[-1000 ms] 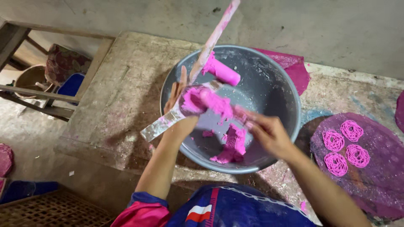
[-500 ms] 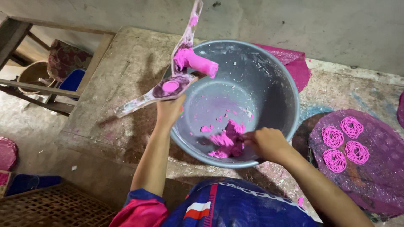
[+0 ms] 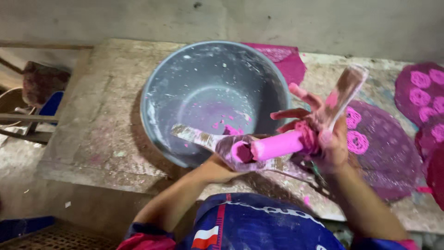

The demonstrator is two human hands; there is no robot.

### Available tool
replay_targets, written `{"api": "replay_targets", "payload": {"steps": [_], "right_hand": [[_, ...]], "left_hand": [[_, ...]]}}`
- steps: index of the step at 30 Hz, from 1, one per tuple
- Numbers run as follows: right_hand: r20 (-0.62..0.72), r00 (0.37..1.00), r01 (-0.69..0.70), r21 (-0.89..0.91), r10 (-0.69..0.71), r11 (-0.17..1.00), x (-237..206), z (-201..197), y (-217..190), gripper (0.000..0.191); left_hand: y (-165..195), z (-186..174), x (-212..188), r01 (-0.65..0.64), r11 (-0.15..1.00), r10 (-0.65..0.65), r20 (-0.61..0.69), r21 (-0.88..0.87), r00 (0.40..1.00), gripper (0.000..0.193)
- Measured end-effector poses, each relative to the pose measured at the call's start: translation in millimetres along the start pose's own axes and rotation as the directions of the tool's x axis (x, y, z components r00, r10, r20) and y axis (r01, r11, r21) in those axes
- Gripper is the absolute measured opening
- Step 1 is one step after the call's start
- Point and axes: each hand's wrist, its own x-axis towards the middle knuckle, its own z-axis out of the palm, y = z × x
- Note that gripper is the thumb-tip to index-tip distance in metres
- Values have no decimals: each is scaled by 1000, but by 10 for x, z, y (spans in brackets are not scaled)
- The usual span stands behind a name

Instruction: The person fills a handheld extruder tool with pink paste from a large basin, scraping the paste in with a small stick, then squeezes the tool to pipe rosette shapes onto round pink boards stacked on the workbench. They repeat the fill-and-pipe cycle across several boards, occasionally repositioning the boards.

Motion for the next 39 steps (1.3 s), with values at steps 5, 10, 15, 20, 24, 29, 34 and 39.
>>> {"api": "replay_targets", "payload": {"steps": [5,10,15,20,24,29,34,39], "right_hand": [[530,840,473,-611,-116,635,-464,-454,-399,49],[489,871,422,-686,-54,593,-922,-601,-415,50],[148,986,28,-622,82,782,-1140,-1117,-904,78],[119,585,-795,-112,802,597,-1567,-2242,-1425,91],[188,641,-753,337,744,564,-2287,-2806,-1522,97],[39,410,-829,433,911,354,-2924,-3031,-1562,91],[-98,239,-917,305,966,258,-2968,-3176,-1787,87],[-295,215,-965,81,931,248,-2786,-3372,-1784,81]], "left_hand": [[522,423,353,281,875,-358,135,394,924,43],[472,969,727,217,796,-468,346,565,813,52],[122,1425,1130,222,880,-412,440,420,798,58],[-301,1849,1674,290,952,-299,485,95,822,64],[-631,2123,2262,225,650,197,447,-726,873,119],[-899,2847,2439,320,-157,150,298,-934,943,110],[-1258,3182,2539,294,-170,124,275,-941,953,69],[-1552,3240,2791,242,-165,138,220,-956,966,41]]}}
